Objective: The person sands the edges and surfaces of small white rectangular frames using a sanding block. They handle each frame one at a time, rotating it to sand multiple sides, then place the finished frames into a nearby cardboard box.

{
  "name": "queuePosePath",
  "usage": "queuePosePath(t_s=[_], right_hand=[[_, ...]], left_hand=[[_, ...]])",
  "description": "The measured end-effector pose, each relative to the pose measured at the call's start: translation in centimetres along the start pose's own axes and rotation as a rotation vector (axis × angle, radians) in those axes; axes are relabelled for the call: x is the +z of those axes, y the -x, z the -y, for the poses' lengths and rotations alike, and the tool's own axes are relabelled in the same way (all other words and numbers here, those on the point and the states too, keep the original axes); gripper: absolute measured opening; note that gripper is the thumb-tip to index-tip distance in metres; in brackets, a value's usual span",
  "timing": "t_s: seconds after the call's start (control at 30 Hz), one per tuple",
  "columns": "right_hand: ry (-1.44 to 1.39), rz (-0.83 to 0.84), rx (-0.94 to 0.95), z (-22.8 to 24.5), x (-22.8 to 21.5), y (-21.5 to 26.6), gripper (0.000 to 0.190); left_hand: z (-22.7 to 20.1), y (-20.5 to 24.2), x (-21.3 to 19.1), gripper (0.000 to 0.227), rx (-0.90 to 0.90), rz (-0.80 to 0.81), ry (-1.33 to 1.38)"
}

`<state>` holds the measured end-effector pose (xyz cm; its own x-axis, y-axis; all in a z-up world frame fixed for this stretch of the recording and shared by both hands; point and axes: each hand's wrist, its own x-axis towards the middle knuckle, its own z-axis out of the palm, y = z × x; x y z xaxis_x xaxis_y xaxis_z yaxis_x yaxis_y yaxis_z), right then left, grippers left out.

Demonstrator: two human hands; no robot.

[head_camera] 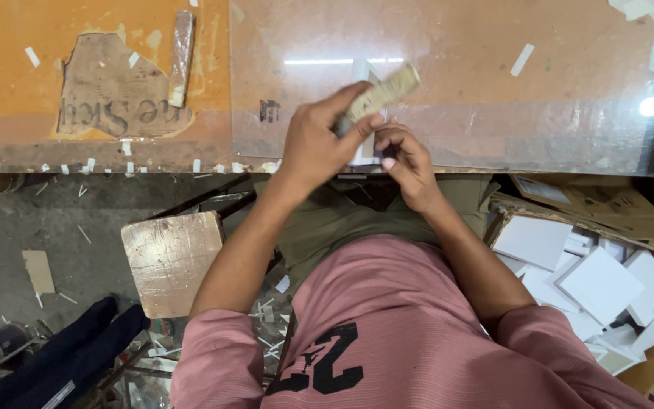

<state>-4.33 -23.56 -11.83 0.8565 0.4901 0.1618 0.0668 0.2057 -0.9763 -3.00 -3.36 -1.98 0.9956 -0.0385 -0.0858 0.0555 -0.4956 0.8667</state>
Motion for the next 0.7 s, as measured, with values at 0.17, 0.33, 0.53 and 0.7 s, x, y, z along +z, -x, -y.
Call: queuePosePath(t_s=[0.17,0.33,0.53,0.7], right_hand=[[0.001,-0.049,0.021,2.0,0.5,-0.2,0.09],[0.367,-0.091,0.071,2.5,1.2,-0.6,0.103],[0.195,-0.168,0.203,1.3,1.4,0.0,0.099],[-0.2,-0.185,0.183,-0.9,-0.5,1.3,0.092]], left_hand=[[0.7,1.3,1.8,0.055,0.033,-0.183,0.111],[1.2,2.0,3.2,0.052,0.09,-0.177,0.391],[1.1,2.0,2.8,0.046,0.181,-0.196,0.247],[-0.2,4.2,2.1,0.037,0.156,-0.057,-0.025]])
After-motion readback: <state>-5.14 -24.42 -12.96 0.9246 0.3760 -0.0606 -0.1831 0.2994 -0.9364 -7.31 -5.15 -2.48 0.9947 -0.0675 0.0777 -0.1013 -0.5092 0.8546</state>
